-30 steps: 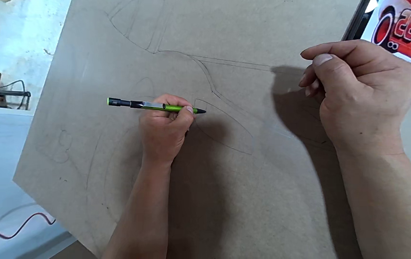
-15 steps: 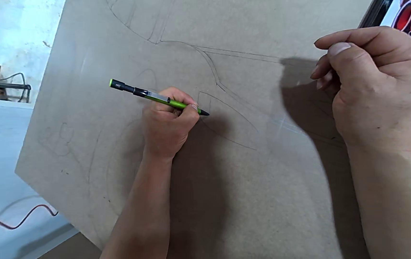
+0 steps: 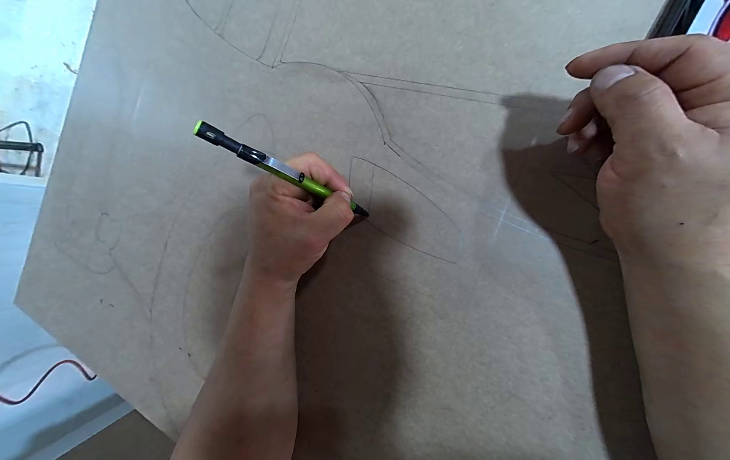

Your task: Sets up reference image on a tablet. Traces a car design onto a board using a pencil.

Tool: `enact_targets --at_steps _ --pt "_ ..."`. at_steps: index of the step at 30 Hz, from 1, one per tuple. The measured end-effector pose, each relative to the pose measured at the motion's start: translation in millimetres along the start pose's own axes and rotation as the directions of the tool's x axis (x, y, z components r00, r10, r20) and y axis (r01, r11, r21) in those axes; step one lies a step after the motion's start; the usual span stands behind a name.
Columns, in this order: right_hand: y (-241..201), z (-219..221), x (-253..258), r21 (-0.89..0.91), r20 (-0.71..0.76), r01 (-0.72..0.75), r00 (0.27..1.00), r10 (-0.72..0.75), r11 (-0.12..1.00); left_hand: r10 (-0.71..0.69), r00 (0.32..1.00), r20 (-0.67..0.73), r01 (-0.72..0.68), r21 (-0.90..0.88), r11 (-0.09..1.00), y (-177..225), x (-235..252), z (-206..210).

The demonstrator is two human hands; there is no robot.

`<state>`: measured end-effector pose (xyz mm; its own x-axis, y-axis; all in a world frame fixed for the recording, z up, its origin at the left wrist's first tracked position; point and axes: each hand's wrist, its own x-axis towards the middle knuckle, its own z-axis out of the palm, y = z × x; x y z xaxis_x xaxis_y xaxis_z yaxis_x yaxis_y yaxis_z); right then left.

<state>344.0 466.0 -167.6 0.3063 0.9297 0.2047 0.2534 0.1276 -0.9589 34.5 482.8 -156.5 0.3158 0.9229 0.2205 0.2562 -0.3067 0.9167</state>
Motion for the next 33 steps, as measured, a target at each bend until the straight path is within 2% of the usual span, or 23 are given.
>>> enact_targets --at_steps 7,10,11,13,15,18,20,22,24,25,26,29,31,33 --pt "-1 0 0 -0.024 -0.008 0.01 1.0 -0.01 1.0 -0.013 0.999 0.043 0.014 -0.02 1.0 1 -1 -1" --pt "-1 0 -1 -0.02 -0.009 0.024 1.0 -0.024 1.0 -0.012 0.999 0.037 0.016 -0.116 0.993 -4 -2 -6" --pt "-1 0 -1 -0.017 -0.008 0.029 1.0 -0.029 0.999 -0.015 1.0 -0.01 0.013 -0.176 0.984 -6 -3 -9" --pt "-2 1 0 -0.007 -0.012 0.034 0.999 -0.035 0.999 -0.011 0.974 -0.228 -0.043 -0.229 0.973 -9 0 -10" --pt "-2 1 -1 -0.001 -0.016 0.04 0.999 -0.04 0.999 0.0 0.922 -0.387 -0.062 -0.148 0.987 -11 6 -6" --pt "-3 1 -3 -0.073 -0.036 0.031 0.999 -0.034 0.997 0.047 0.918 -0.393 -0.045 0.013 0.999 -16 13 2" --pt "-5 6 0 -0.146 -0.03 0.008 0.999 -0.013 0.989 -0.036 0.906 -0.421 0.097 0.123 0.988 -12 14 6" --pt "-16 1 2 -0.194 0.073 -0.108 0.99 0.124 0.975 -0.189 0.896 -0.403 0.301 0.237 0.924 0 14 6" --pt "-61 -33 -7 -0.185 0.268 -0.321 0.893 0.362 0.929 -0.292 0.891 -0.348 0.39 0.257 0.884 31 10 7" --pt "-97 -57 -17 -0.191 0.334 -0.345 0.858 0.391 0.919 -0.319 0.894 -0.316 0.4 0.24 0.884 60 3 6" --pt "-140 -85 -33 -0.199 0.368 -0.31 0.856 0.364 0.93 -0.321 0.907 -0.274 0.385 0.229 0.894 93 -14 8" --pt "-282 -185 -118 -0.123 0.333 -0.134 0.928 0.168 0.983 -0.302 0.953 -0.023 0.302 0.135 0.944 186 -121 30" --pt "-371 -249 -173 -0.065 0.26 0.049 0.965 -0.031 0.997 -0.26 0.954 0.15 0.259 0.027 0.965 213 -204 41" --pt "-450 -307 -225 -0.134 0.174 0.25 0.958 -0.226 0.959 -0.155 0.976 0.15 0.164 -0.05 0.985 253 -245 23"
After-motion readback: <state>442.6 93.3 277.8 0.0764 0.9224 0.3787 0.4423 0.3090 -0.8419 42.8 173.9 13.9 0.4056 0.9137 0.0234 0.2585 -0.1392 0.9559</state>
